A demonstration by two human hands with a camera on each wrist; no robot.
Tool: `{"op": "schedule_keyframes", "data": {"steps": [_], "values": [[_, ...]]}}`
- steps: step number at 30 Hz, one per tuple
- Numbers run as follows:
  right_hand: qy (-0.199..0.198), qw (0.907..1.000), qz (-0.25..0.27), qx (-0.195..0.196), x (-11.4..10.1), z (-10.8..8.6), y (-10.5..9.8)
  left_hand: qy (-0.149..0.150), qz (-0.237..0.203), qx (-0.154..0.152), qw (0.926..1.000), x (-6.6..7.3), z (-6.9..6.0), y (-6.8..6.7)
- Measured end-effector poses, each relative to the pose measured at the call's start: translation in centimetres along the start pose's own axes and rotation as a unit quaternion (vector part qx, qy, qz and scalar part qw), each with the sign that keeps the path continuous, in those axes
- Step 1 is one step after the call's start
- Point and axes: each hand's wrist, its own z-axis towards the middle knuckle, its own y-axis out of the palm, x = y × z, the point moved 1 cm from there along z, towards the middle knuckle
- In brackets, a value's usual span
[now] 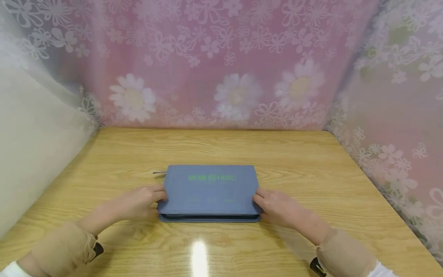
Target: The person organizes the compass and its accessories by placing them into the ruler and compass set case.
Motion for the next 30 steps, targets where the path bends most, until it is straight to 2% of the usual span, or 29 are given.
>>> {"op": "schedule_keyframes", "data": {"steps": [5,8,11,15,19,24,30], "values": [[0.034,0.9978,0.048,-0.032,0.1,-0.1,0.2,-0.026,0.018,-0.026,0.9992,0.9,0.3,0.3],[0.064,0.9939,0.087,-0.024,0.1,0.0,0.5,-0.039,0.016,-0.037,0.9984,1.3,0.5,0.5],[0.093,0.9881,0.122,-0.007,0.0,0.1,0.9,-0.050,0.003,-0.031,0.9982,1.3,0.8,0.9],[0.113,0.9830,0.145,0.006,0.0,0.4,1.4,-0.070,-0.006,-0.025,0.9972,0.8,1.3,1.3],[0.128,0.9792,0.158,0.002,0.9,0.9,1.6,-0.085,-0.010,-0.025,0.9960,0.1,1.8,1.3],[0.148,0.9756,0.162,-0.008,2.3,1.4,1.8,-0.096,-0.014,-0.033,0.9947,-0.4,2.7,1.1],[0.178,0.9681,0.176,-0.010,3.3,2.1,2.0,-0.101,-0.006,-0.019,0.9947,-1.4,3.5,1.0]]}}
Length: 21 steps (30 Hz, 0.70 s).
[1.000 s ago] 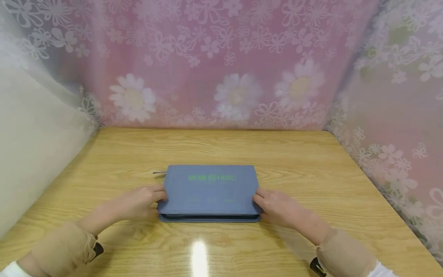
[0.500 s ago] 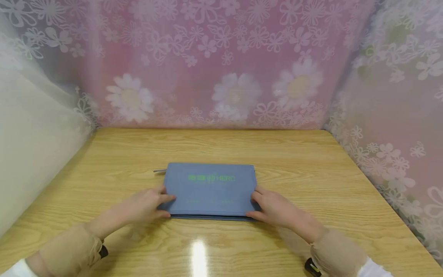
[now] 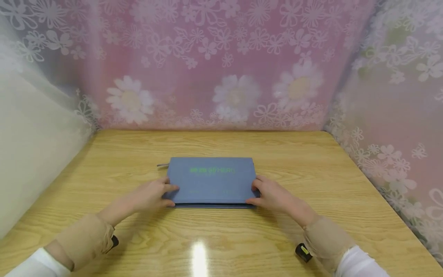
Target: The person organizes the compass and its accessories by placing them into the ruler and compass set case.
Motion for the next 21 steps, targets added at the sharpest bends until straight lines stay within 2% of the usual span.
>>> {"op": "schedule_keyframes", "data": {"steps": [5,9,14,17,21], "values": [[0.020,0.9995,0.016,0.022,0.4,0.9,0.1,-0.032,-0.009,0.000,0.9995,-0.8,0.5,-0.3],[0.028,0.9988,0.018,0.037,0.6,1.3,0.2,-0.045,-0.012,-0.007,0.9989,-1.1,0.9,-0.4],[0.060,0.9966,0.050,0.025,1.0,1.7,0.2,-0.059,0.006,-0.010,0.9982,-1.1,1.4,-0.3],[0.086,0.9924,0.089,0.005,1.5,2.1,-0.1,-0.048,0.029,-0.002,0.9984,-1.1,1.6,-0.3],[0.105,0.9852,0.135,-0.013,2.9,2.5,-1.5,-0.001,0.048,0.024,0.9986,-0.9,2.1,-0.4]]}}
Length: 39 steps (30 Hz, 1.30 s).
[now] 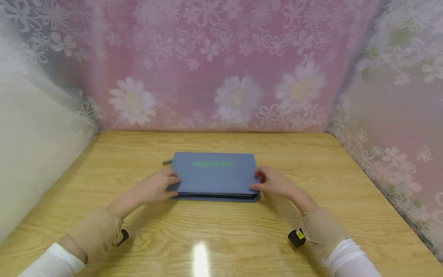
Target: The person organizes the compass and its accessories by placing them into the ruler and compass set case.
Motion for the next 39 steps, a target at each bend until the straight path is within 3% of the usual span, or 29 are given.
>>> {"op": "schedule_keyframes", "data": {"steps": [3,7,12,17,28,39], "values": [[0.016,0.9998,-0.003,0.011,0.8,0.6,-1.7,0.030,-0.004,0.008,0.9995,0.4,0.4,-0.3],[0.049,0.9974,-0.040,0.034,1.8,2.0,-2.8,0.057,-0.002,-0.006,0.9984,1.4,1.4,-0.6],[0.057,0.9940,-0.089,0.029,2.8,4.3,-2.5,0.097,0.019,-0.016,0.9950,3.1,3.5,-0.3],[0.047,0.9918,-0.116,0.026,3.7,6.2,-1.7,0.130,0.078,-0.013,0.9883,4.4,5.1,0.3],[0.068,0.9932,-0.090,0.026,4.3,8.0,-1.0,0.085,0.096,-0.055,0.9903,5.3,5.7,1.0],[0.046,0.9913,-0.117,0.039,4.9,8.5,-0.8,0.082,0.087,-0.059,0.9911,5.4,5.8,0.9]]}}
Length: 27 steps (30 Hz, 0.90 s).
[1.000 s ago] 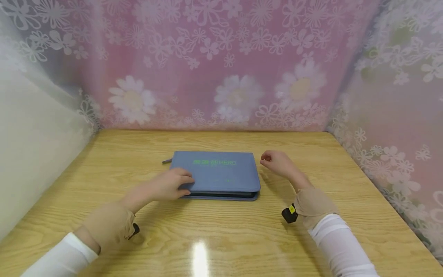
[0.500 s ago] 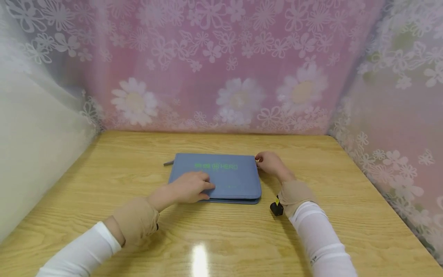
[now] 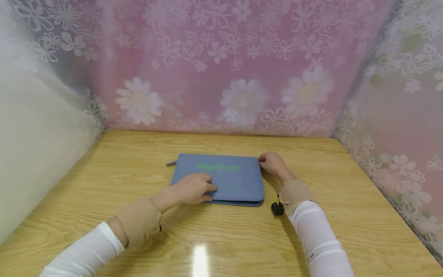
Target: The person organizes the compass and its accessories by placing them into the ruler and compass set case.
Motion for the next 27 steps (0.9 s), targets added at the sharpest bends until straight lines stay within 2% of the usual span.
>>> {"op": "schedule_keyframes", "data": {"steps": [8,13,19,21,27], "values": [[-0.058,0.9978,-0.032,0.007,1.2,-0.5,0.0,0.000,-0.007,0.000,1.0000,-0.1,0.2,-0.1],[-0.057,0.9980,-0.025,-0.008,1.5,-1.3,-0.2,-0.006,-0.005,-0.005,1.0000,-0.1,0.2,0.0],[-0.027,0.9990,-0.012,-0.034,0.8,-1.1,-0.4,-0.013,-0.005,-0.007,0.9999,-0.1,0.2,0.1],[-0.021,0.9993,-0.016,-0.028,0.6,-0.8,-0.3,-0.014,-0.009,-0.007,0.9998,-0.1,0.1,0.0],[-0.047,0.9981,-0.040,-0.002,0.7,-0.1,0.2,-0.013,-0.011,-0.008,0.9998,0.2,0.2,0.0]]}}
